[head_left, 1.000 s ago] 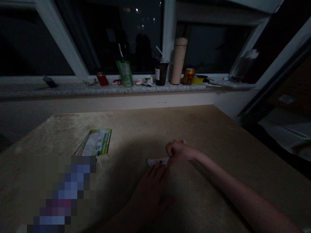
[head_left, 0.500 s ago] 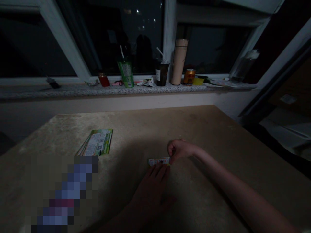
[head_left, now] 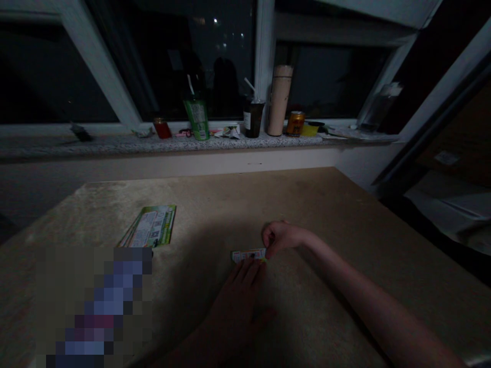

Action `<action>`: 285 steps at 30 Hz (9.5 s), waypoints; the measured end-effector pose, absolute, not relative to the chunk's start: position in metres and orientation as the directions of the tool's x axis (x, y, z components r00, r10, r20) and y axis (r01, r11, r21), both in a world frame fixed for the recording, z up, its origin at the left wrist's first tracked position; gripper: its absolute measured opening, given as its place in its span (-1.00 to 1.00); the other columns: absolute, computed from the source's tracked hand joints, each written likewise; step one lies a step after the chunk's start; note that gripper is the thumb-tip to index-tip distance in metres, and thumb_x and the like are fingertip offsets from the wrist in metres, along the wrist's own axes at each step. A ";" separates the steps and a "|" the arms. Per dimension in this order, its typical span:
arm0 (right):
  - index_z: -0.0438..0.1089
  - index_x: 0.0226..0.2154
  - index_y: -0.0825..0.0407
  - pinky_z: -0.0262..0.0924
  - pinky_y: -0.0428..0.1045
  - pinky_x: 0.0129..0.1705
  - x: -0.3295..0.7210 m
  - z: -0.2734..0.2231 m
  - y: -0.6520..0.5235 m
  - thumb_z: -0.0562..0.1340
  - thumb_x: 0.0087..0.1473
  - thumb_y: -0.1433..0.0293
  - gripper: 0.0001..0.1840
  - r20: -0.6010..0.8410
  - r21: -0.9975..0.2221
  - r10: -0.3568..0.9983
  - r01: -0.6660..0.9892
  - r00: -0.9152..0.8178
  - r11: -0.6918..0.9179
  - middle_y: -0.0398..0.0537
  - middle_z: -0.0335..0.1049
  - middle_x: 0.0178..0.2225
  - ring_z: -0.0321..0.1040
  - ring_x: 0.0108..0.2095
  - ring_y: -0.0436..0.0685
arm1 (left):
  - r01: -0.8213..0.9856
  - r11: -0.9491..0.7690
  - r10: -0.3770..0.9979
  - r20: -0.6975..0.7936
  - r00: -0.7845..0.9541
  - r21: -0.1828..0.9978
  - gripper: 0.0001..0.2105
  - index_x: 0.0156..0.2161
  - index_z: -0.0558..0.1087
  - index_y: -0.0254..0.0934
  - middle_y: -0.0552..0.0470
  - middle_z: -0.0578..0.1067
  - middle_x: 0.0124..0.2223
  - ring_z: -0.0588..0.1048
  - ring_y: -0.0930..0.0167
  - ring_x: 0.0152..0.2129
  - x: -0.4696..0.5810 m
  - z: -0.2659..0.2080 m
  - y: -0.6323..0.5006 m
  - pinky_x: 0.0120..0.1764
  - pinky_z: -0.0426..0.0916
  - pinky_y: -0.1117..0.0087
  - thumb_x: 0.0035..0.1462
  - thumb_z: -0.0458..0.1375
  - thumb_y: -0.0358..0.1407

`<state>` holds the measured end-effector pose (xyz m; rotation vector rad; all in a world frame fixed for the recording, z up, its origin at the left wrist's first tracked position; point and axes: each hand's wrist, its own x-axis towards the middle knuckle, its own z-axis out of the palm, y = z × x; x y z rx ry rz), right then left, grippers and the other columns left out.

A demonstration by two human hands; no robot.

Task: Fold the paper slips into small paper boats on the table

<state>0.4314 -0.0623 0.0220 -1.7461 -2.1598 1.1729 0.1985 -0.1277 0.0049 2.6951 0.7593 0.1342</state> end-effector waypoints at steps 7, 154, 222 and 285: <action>0.50 -0.46 0.06 0.06 -0.04 -0.21 0.434 0.019 -0.063 0.40 -0.29 0.18 -0.67 -0.318 -0.642 0.872 0.761 -0.373 0.091 -0.26 0.36 -0.54 0.25 -0.47 -0.04 | 0.502 -0.808 0.523 -0.014 0.852 0.309 -0.32 0.27 0.05 -0.35 -0.21 0.10 0.29 0.05 0.12 0.21 0.199 0.009 -0.128 0.20 0.00 0.05 0.13 0.13 -0.09; 0.25 -0.42 0.07 -0.10 -0.08 -0.33 0.349 0.006 -0.098 0.23 -0.10 0.57 -0.84 0.025 -0.645 0.921 0.697 -0.389 0.312 -0.20 0.30 -0.42 0.19 -0.37 0.00 | 0.473 -0.722 0.544 -0.008 0.839 0.506 -0.72 -0.12 0.43 -0.08 0.05 0.27 0.00 0.22 0.21 -0.01 0.165 0.019 -0.051 0.05 0.13 0.15 0.03 0.23 -0.39; 0.31 -0.09 0.05 0.07 0.13 -0.07 0.337 -0.002 -0.143 0.15 0.17 0.41 -0.77 0.292 -0.054 0.819 0.847 -0.493 0.529 0.11 0.34 -0.02 0.23 -0.06 0.22 | 0.483 -0.723 0.602 0.106 0.792 0.495 -0.66 -0.10 0.38 -0.21 0.00 0.38 -0.03 0.27 0.28 0.00 0.164 0.011 -0.055 0.08 0.14 0.16 0.00 0.02 -0.52; 0.34 -0.06 0.09 0.34 0.00 -0.06 0.390 0.001 -0.139 0.07 0.22 0.51 -0.74 0.339 -0.014 0.723 0.766 -0.602 0.643 0.08 0.44 -0.09 0.40 -0.08 0.12 | 0.363 -0.907 0.398 0.149 0.905 0.214 -0.75 -0.01 0.40 -0.24 -0.06 0.49 -0.03 0.44 0.28 -0.13 0.179 0.009 -0.065 -0.06 0.31 0.23 0.33 -0.07 -0.29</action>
